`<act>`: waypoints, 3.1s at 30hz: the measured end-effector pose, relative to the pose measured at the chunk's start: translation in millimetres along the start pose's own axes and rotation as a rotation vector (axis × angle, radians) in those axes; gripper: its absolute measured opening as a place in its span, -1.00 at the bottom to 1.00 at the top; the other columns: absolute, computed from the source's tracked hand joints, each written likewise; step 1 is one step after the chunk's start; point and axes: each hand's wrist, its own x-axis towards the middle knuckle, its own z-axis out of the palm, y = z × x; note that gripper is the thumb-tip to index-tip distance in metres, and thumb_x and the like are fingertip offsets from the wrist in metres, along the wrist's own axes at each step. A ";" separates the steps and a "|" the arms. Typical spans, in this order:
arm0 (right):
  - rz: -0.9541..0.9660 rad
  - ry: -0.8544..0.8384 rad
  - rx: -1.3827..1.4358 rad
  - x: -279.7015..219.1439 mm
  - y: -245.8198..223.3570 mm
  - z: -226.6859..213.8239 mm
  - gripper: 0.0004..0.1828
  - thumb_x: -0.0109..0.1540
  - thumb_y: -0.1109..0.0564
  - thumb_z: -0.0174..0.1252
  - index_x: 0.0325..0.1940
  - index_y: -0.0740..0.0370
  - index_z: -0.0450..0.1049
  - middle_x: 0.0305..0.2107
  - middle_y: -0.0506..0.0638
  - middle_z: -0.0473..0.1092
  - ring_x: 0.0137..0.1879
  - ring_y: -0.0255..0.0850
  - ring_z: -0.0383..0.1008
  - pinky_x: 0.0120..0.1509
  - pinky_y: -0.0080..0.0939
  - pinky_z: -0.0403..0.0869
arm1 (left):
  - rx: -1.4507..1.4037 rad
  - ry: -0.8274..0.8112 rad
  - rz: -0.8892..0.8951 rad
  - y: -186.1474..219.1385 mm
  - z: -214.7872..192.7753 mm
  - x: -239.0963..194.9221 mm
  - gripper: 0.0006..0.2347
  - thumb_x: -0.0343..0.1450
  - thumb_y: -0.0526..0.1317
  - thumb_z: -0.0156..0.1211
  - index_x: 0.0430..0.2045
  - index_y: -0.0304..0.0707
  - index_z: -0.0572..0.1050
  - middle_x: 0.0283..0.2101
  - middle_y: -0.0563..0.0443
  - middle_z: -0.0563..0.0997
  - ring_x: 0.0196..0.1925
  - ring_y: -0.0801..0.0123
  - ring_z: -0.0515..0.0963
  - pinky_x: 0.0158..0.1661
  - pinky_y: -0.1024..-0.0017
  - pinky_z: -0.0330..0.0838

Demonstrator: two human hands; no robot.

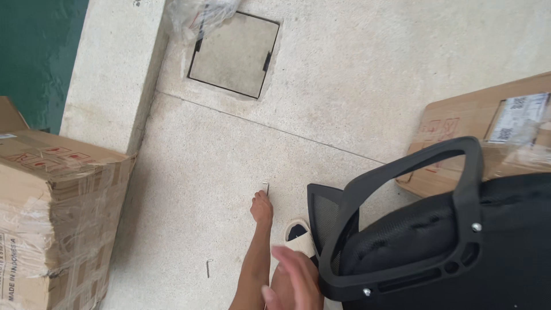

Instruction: The person assembles an office chair by attaching a plastic armrest component to the underside of the seat cushion using an Allen wrench to tighten several screws, turning the seat over to work on different sides.

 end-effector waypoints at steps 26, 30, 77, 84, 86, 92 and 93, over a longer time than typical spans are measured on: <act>-0.080 0.189 0.397 52.4 -19.3 -102.5 -0.68 0.41 0.22 0.00 0.20 0.43 0.46 -0.06 0.21 0.49 -0.15 -0.12 0.58 -0.23 -0.27 0.51 | -1.250 -0.265 0.628 109.5 -521.5 -167.3 -0.94 0.46 -0.23 0.27 -0.29 -0.16 0.55 -0.50 0.10 0.71 -0.50 0.45 0.62 -0.46 0.56 0.46; -0.082 0.196 0.340 18.3 -13.3 -123.3 -0.84 0.40 0.21 0.11 -0.09 0.30 0.59 -0.22 0.04 0.54 -0.26 -0.21 0.61 -0.23 -0.29 0.58 | -0.927 -0.318 0.691 105.6 -510.3 -217.4 -0.91 0.45 -0.08 0.23 -0.29 0.03 0.57 -0.49 0.26 0.69 -0.55 0.45 0.61 -0.49 0.52 0.41; -0.377 0.234 -0.129 -10.7 49.1 -130.6 -0.80 0.47 0.08 -0.01 -0.08 0.14 0.53 -0.35 0.12 0.44 -0.13 0.12 0.55 -0.09 0.02 0.51 | -0.969 0.291 0.735 106.5 -429.0 -223.1 -0.80 0.31 -0.01 0.49 -0.23 0.24 0.67 -0.23 0.31 0.57 -0.13 0.38 0.52 -0.08 0.41 0.38; -0.388 0.287 -0.160 -16.4 47.2 -125.4 -0.79 0.47 0.09 -0.02 -0.06 0.16 0.52 -0.36 0.14 0.41 -0.14 0.17 0.54 -0.10 0.05 0.50 | -1.021 0.263 0.745 104.2 -426.9 -226.9 -0.78 0.32 -0.08 0.48 -0.18 0.13 0.67 -0.29 0.22 0.52 -0.13 0.33 0.49 -0.06 0.35 0.34; -0.397 0.305 -0.152 -18.1 49.9 -120.5 -0.80 0.47 0.09 -0.02 -0.06 0.15 0.52 -0.37 0.13 0.41 -0.15 0.17 0.54 -0.10 0.04 0.51 | -1.017 0.276 0.747 99.9 -427.7 -228.9 -0.77 0.31 -0.08 0.48 -0.17 0.14 0.66 -0.29 0.22 0.50 -0.13 0.30 0.50 -0.06 0.34 0.35; -0.387 0.377 -0.188 -27.2 50.0 -118.1 -0.79 0.48 0.07 -0.01 -0.04 0.14 0.52 -0.37 0.14 0.40 -0.13 0.18 0.54 -0.11 0.06 0.51 | -1.181 0.166 0.742 96.0 -426.7 -237.8 -0.70 0.33 -0.22 0.45 -0.06 0.02 0.62 -0.24 0.09 0.54 -0.10 0.23 0.58 -0.08 0.33 0.45; -0.399 0.373 -0.203 -29.2 52.9 -119.7 -0.80 0.47 0.08 0.00 -0.04 0.14 0.53 -0.37 0.13 0.40 -0.13 0.18 0.54 -0.12 0.05 0.51 | -1.148 0.195 0.764 93.9 -425.4 -240.2 -0.68 0.33 -0.19 0.46 -0.03 0.00 0.61 -0.22 0.08 0.54 -0.08 0.20 0.61 -0.09 0.31 0.49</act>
